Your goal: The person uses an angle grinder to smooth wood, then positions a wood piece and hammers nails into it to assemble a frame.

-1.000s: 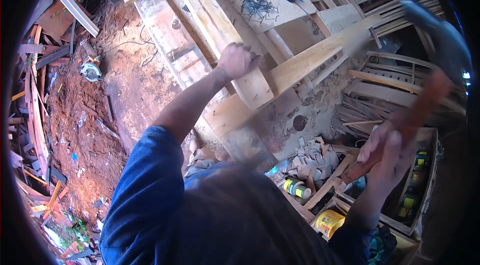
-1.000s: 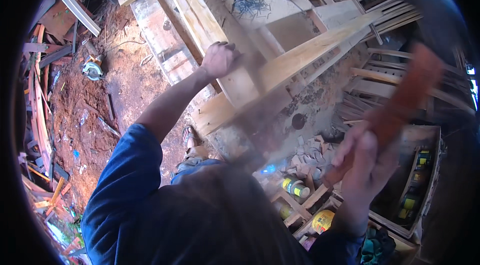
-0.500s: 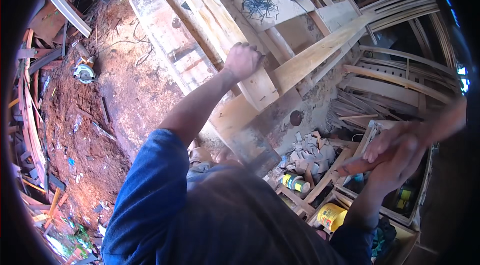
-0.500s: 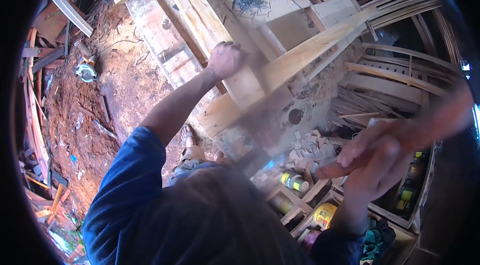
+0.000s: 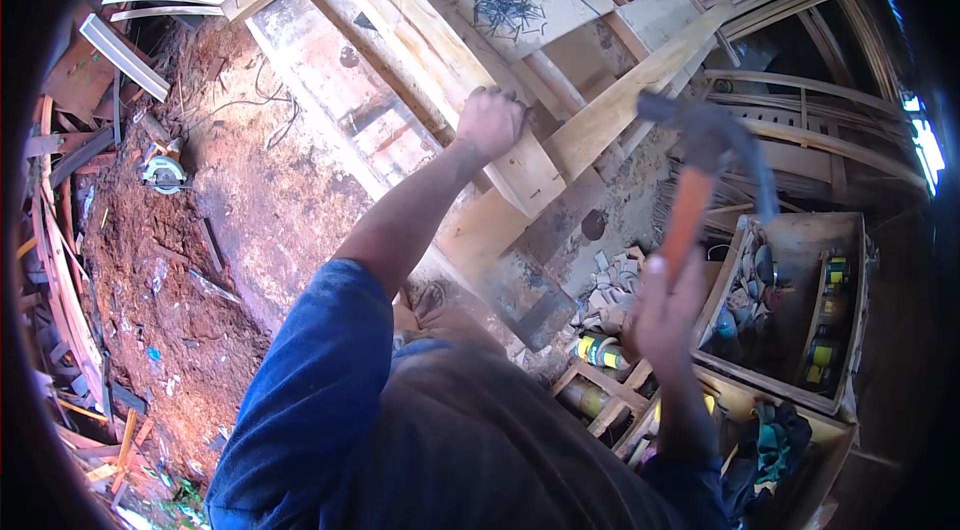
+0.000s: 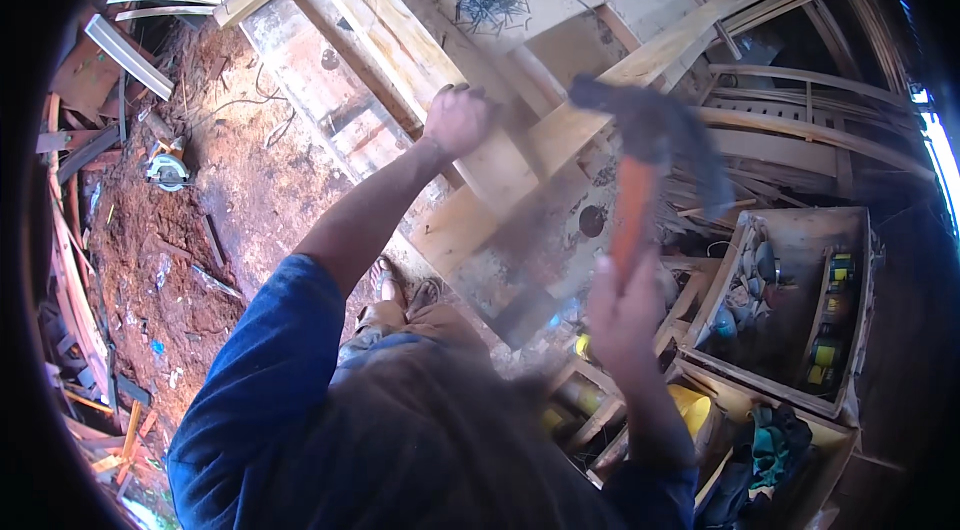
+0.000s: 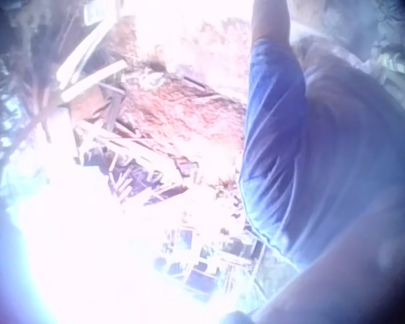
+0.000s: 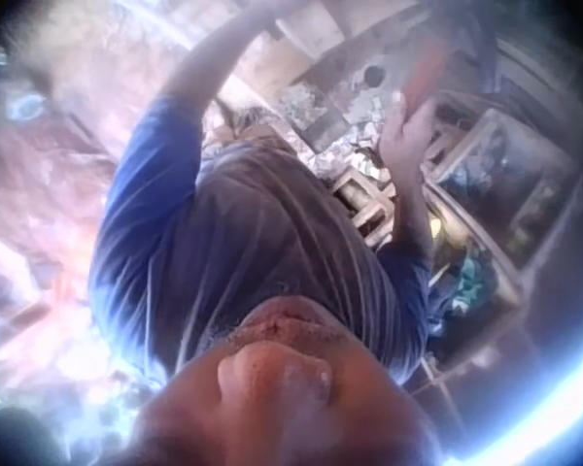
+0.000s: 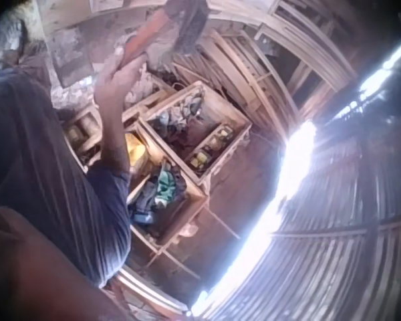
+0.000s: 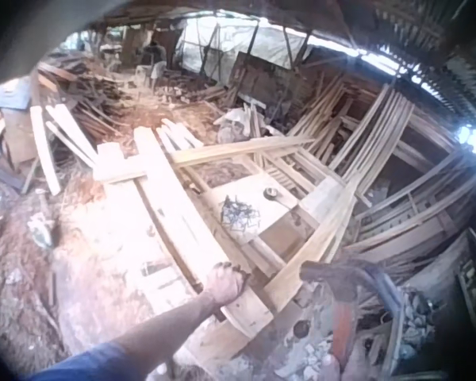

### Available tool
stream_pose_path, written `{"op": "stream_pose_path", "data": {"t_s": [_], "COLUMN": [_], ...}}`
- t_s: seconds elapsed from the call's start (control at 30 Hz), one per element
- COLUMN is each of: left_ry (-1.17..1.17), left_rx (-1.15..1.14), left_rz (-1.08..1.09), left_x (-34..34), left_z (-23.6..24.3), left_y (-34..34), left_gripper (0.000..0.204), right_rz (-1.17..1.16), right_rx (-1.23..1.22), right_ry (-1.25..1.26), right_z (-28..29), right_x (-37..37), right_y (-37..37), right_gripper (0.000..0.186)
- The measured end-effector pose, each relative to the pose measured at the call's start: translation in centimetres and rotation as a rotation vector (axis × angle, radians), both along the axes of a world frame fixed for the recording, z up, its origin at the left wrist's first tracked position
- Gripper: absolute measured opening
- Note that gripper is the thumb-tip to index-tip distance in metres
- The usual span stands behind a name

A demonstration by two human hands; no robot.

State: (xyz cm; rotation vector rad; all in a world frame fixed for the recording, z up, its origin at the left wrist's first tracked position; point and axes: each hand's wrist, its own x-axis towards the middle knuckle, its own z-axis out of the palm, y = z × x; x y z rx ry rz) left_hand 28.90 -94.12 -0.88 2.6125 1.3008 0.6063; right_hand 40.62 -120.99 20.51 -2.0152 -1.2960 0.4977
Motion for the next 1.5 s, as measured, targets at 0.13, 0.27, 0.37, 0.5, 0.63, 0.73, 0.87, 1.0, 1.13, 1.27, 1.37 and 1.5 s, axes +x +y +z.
{"op": "stream_pose_path", "data": {"t_s": [0.13, 0.27, 0.37, 0.5, 0.63, 0.73, 0.87, 1.0, 1.13, 1.27, 1.37, 1.5], "left_ry": [-0.045, -0.036, 0.061, 0.001, 0.004, 0.032, 0.056, 0.19, -0.078, -0.563, -0.472, -0.252], "left_rx": [0.052, 0.042, 0.02, -0.029, 0.169, -0.067, -0.092, -0.032, -0.103, -0.676, -0.738, -0.967], "left_rz": [-0.003, -0.008, -0.081, -0.245, 0.047, 0.407, 0.601, 0.545, 0.085, 0.154, 0.149, 0.062], "left_x": [1.2, -0.5, -0.7, -3.7, -15.5, -26.9, -39.2, -49.8, -51.5, -47.5, -45.9, -43.9], "left_z": [0.1, -1.3, -1.9, 2.5, 2.4, 5.9, 2.9, -5.7, -9.5, -13.3, -10.4, -6.2], "left_y": [0.3, 0.6, 1.6, 6.2, 23.3, 37.8, 55.3, 71.5, 84.0, 83.4, 80.5, 73.9], "left_gripper": [0.019, 0.025, 0.029, 0.023, 0.022, 0.033, 0.052, 0.064, 0.038, 0.043, 0.04, 0.048], "right_rz": [0.242, 0.13, 0.06, -0.243, -0.424, -0.522, -0.713, -0.758, -0.86, -1.031, -1.145, -1.289], "right_rx": [-0.228, -0.362, -0.285, -0.349, -0.207, -0.188, -0.116, -0.166, -0.233, -0.151, -0.03, 0.123], "right_ry": [-0.331, 0.01, -0.006, 0.359, 0.528, 0.677, 0.895, 0.996, 0.969, 0.888, 0.897, 0.897], "right_z": [-6.4, -4.3, -6.6, -6.3, -8.9, -8.6, -10.0, -9.7, -8.2, -10.3, -11.7, -12.7], "right_x": [1.6, -0.1, 0.9, -2.5, -7.6, -14.1, -23.6, -31.3, -36.8, -44.2, -50.5, -58.2], "right_y": [-2.1, -2.8, -5.2, -6.5, -4.8, 0.8, 9.0, 14.0, 16.7, 15.7, 15.5, 18.3], "right_gripper": [0.022, 0.024, 0.021, 0.011, 0.012, 0.006, 0.011, 0.012, 0.016, 0.018, 0.021, 0.021]}}
